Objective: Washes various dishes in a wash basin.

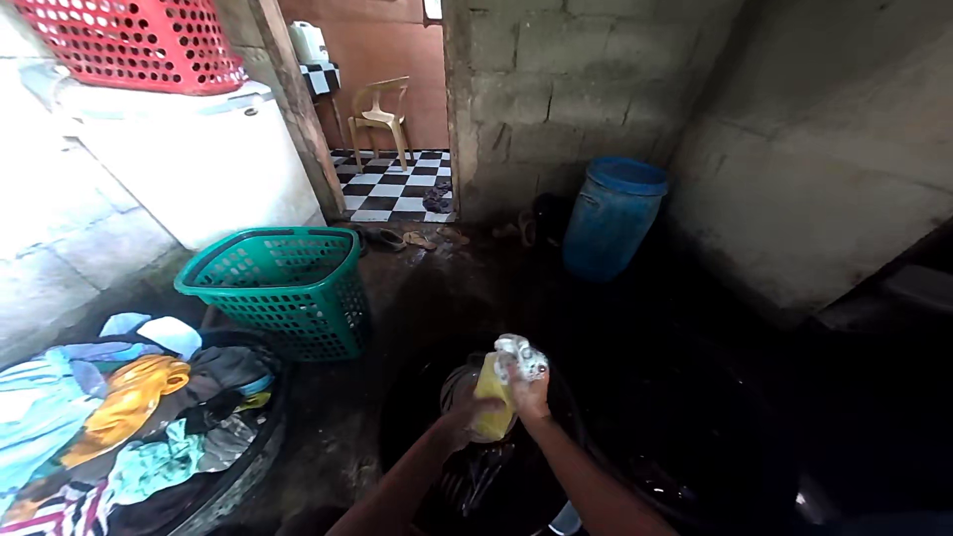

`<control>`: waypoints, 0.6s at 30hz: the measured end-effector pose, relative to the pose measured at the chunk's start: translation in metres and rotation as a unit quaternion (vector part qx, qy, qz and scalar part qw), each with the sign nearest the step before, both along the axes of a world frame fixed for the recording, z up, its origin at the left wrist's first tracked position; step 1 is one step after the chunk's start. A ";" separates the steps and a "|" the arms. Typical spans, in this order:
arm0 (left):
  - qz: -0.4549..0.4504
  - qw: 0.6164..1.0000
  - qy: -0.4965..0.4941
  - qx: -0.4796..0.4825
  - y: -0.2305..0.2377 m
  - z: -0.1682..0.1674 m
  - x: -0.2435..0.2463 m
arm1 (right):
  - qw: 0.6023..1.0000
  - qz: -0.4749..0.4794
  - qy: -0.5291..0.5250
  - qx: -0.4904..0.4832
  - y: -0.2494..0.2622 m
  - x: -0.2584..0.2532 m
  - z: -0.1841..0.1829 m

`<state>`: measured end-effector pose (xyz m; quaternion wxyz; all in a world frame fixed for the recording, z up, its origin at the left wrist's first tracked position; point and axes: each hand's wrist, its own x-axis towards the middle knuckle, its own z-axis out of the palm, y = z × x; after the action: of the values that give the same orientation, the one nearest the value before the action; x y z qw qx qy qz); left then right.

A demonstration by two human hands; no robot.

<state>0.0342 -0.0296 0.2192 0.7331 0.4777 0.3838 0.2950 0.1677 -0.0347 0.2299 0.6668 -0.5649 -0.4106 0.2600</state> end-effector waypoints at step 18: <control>0.040 0.999 -0.007 -0.009 0.008 0.010 -0.006 | 0.999 0.027 0.010 -0.031 -0.011 -0.005 0.003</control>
<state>0.0287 -0.0219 0.2292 0.7275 0.4537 0.4000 0.3239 0.1625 -0.0454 0.2330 0.6458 -0.5713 -0.4106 0.2966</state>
